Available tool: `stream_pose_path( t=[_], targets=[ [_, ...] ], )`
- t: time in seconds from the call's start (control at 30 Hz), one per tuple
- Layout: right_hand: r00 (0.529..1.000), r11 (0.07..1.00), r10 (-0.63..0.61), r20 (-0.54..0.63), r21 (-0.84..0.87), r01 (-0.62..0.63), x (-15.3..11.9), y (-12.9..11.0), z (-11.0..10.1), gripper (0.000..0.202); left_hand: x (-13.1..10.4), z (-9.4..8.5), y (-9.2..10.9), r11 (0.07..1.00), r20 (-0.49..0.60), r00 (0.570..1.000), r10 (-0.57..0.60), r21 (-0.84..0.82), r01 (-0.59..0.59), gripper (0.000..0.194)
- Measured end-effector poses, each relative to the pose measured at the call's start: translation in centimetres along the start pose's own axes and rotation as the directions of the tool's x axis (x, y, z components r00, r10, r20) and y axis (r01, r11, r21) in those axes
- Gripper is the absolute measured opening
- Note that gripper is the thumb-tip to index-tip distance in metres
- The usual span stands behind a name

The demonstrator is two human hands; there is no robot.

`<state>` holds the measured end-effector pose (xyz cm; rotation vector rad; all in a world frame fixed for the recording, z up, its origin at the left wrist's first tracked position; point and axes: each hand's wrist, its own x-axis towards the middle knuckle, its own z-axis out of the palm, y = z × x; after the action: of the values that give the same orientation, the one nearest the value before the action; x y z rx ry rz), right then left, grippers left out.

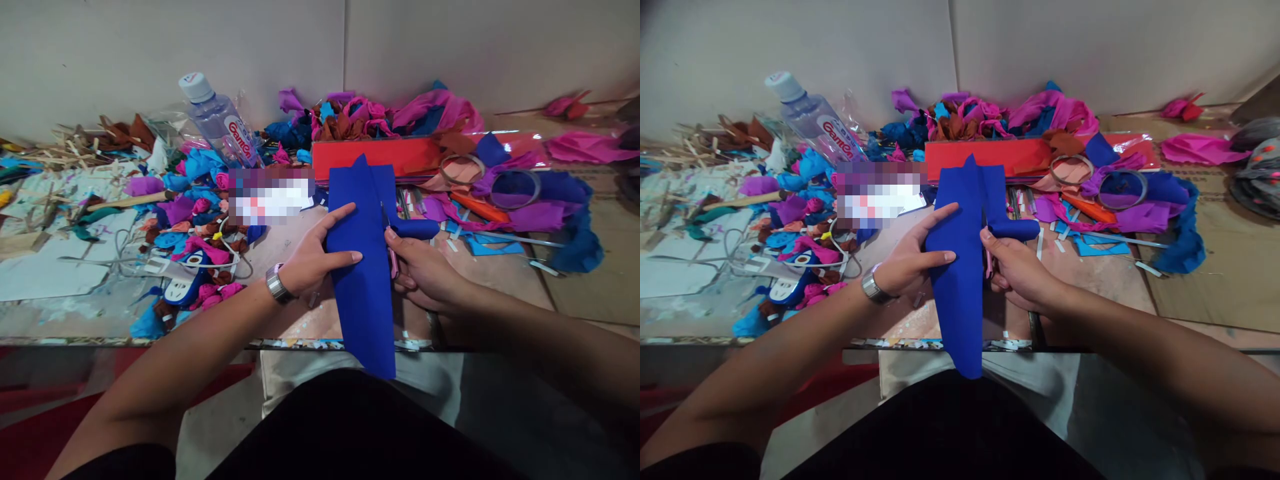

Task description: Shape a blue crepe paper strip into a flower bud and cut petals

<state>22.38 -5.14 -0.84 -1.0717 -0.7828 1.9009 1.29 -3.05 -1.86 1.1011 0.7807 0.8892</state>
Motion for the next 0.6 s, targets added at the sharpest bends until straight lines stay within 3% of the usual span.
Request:
stream_pose_path(
  t=[0.2,0.4,0.6],
  targets=[
    [1.000,1.000,0.008,-0.029,0.001,-0.008,0.0,-0.1,0.0,0.057,-0.6,0.7,1.3,0.993,-0.010,0.997,-0.082,-0.089,0.081,0.090],
    [0.998,0.999,0.004,-0.070,-0.038,-0.007,0.0,0.1,-0.1,0.057,-1.2,1.1,2.4,0.967,0.081,0.982,-0.169,-0.182,0.181,0.085],
    [0.996,0.999,0.027,-0.086,-0.038,-0.031,0.3,0.3,-0.3,0.057,-1.0,0.9,1.9,0.983,0.089,0.990,-0.111,-0.140,0.122,0.077]
  ],
)
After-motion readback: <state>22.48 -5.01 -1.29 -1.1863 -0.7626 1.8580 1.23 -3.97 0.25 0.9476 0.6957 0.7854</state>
